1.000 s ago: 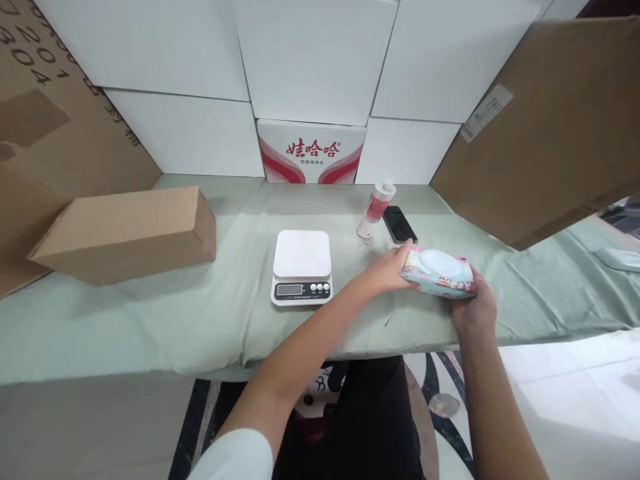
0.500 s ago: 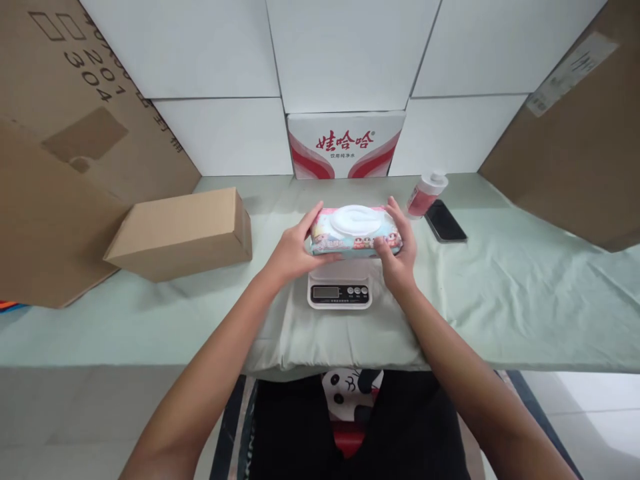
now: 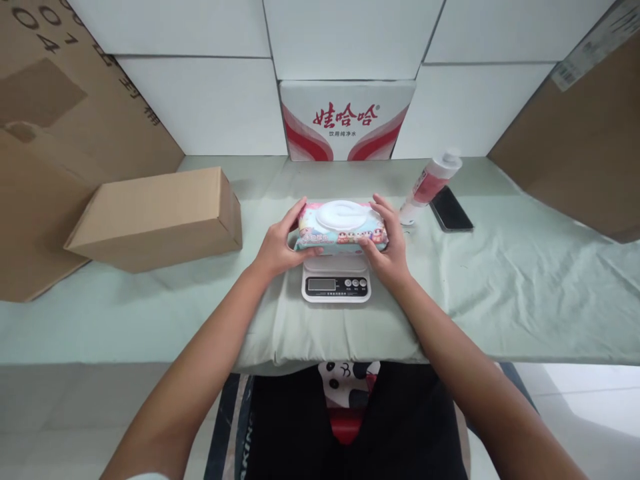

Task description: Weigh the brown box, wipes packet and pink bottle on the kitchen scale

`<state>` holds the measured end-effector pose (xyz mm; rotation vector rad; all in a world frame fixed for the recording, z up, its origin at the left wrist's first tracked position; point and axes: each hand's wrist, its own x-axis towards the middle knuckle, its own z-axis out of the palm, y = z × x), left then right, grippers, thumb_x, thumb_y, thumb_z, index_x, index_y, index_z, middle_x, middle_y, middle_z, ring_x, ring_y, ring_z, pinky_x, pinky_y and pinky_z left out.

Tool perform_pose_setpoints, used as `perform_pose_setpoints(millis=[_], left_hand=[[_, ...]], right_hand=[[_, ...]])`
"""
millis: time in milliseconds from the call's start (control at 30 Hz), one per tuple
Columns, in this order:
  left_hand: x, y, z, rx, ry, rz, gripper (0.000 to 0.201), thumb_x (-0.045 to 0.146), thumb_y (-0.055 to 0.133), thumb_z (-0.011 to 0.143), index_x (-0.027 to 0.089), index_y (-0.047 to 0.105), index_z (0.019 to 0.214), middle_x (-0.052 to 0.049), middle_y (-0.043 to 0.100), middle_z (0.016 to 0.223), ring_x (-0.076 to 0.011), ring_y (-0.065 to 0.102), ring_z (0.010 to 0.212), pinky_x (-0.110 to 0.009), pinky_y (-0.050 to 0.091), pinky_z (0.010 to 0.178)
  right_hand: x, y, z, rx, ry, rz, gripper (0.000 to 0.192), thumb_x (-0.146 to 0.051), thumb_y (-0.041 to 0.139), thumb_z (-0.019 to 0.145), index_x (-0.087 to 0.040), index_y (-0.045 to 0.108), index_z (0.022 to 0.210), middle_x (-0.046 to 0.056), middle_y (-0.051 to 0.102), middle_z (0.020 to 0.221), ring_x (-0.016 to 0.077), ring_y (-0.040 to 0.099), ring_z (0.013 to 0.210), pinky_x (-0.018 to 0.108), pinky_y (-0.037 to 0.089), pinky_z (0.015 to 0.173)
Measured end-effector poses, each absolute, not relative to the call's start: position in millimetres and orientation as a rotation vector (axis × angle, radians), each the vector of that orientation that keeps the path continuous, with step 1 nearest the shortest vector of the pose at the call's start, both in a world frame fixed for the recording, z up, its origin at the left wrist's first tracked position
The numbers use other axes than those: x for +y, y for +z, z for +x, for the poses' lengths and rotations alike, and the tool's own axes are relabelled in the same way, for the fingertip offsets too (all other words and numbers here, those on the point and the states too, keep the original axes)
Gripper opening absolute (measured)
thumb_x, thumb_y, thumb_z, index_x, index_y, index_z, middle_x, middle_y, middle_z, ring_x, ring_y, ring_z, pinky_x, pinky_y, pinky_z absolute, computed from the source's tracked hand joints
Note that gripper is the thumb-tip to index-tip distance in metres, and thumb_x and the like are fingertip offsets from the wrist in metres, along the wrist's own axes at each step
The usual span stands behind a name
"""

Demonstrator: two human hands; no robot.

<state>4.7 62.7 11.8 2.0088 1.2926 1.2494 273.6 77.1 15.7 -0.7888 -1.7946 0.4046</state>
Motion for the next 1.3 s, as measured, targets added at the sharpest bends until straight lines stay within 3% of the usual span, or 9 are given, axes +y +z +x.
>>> perform_pose_setpoints(millis=[333,567,733,933,1067,1200,1300], left_hand=[[70.3,7.4,-6.6,1.175,1.228,2.021,0.124,0.077,0.084,0.067,0.013,0.039,0.163,-0.021,0.059,0.152,-0.0367,0.062,0.137,-0.045,0.049,0.121],[71.5,6.6,-9.7,1.137,1.207,1.976,0.132,0.081,0.082,0.064,0.016,0.031,0.167,-0.021,0.06,0.151,-0.0387,0.057,0.143,-0.05,0.044,0.125],[71.9,6.1,-13.3,1.11,1.216,1.972,0.133,0.083,0.08,0.066,0.016,0.027,0.168,-0.022,0.061,0.149,-0.0391,0.058,0.142,-0.052,0.044,0.125],[73.7,3.3,-15.0,1.11,1.24,1.961,0.136,0.085,0.08,0.063,0.013,0.029,0.167,-0.023,0.059,0.149,-0.0385,0.058,0.141,-0.048,0.045,0.124],[74.7,2.2,-14.6,1.118,1.239,1.932,0.135,0.085,0.08,0.063,0.013,0.031,0.166,-0.023,0.056,0.151,-0.039,0.058,0.141,-0.05,0.046,0.124],[75.8,1.9,-13.5,1.095,1.248,1.94,0.134,0.085,0.079,0.064,0.012,0.032,0.166,-0.024,0.054,0.153,-0.0397,0.055,0.144,-0.05,0.045,0.125],[75.9,2.4,-12.8,1.084,1.249,1.956,0.13,0.084,0.079,0.066,0.013,0.033,0.165,-0.023,0.053,0.155,-0.0402,0.052,0.146,-0.051,0.046,0.124]], right_hand=[[75.5,16.4,278.3,-1.779,0.457,-0.765,0.064,-0.059,0.069,0.094,-0.029,0.051,0.148,0.013,0.05,0.158,0.0341,0.047,0.15,0.059,0.043,0.123],[79.2,10.9,282.0,-1.743,0.475,-0.796,0.07,-0.069,0.063,0.093,-0.03,0.049,0.15,0.013,0.049,0.158,0.035,0.051,0.144,0.054,0.052,0.11],[96.5,-0.8,290.9,-1.537,0.568,-0.814,0.067,-0.077,0.036,0.097,-0.034,0.049,0.147,0.009,0.05,0.155,0.0306,0.06,0.132,0.046,0.057,0.095],[114.2,-8.6,297.1,-1.313,0.728,-0.852,0.061,-0.074,0.043,0.095,-0.028,0.055,0.133,0.011,0.066,0.13,0.0242,0.069,0.107,0.037,0.056,0.081],[109.8,-7.6,294.5,-1.436,0.758,-0.817,0.07,-0.081,0.043,0.093,-0.027,0.054,0.137,0.011,0.07,0.126,0.0258,0.069,0.111,0.04,0.056,0.088],[98.9,-2.2,291.2,-1.655,0.721,-0.749,0.08,-0.079,0.064,0.085,-0.028,0.053,0.146,0.012,0.062,0.144,0.0318,0.061,0.132,0.048,0.053,0.106],[94.6,1.5,289.8,-1.716,0.68,-0.773,0.079,-0.071,0.071,0.085,-0.027,0.053,0.148,0.013,0.059,0.148,0.034,0.057,0.136,0.05,0.051,0.11]])
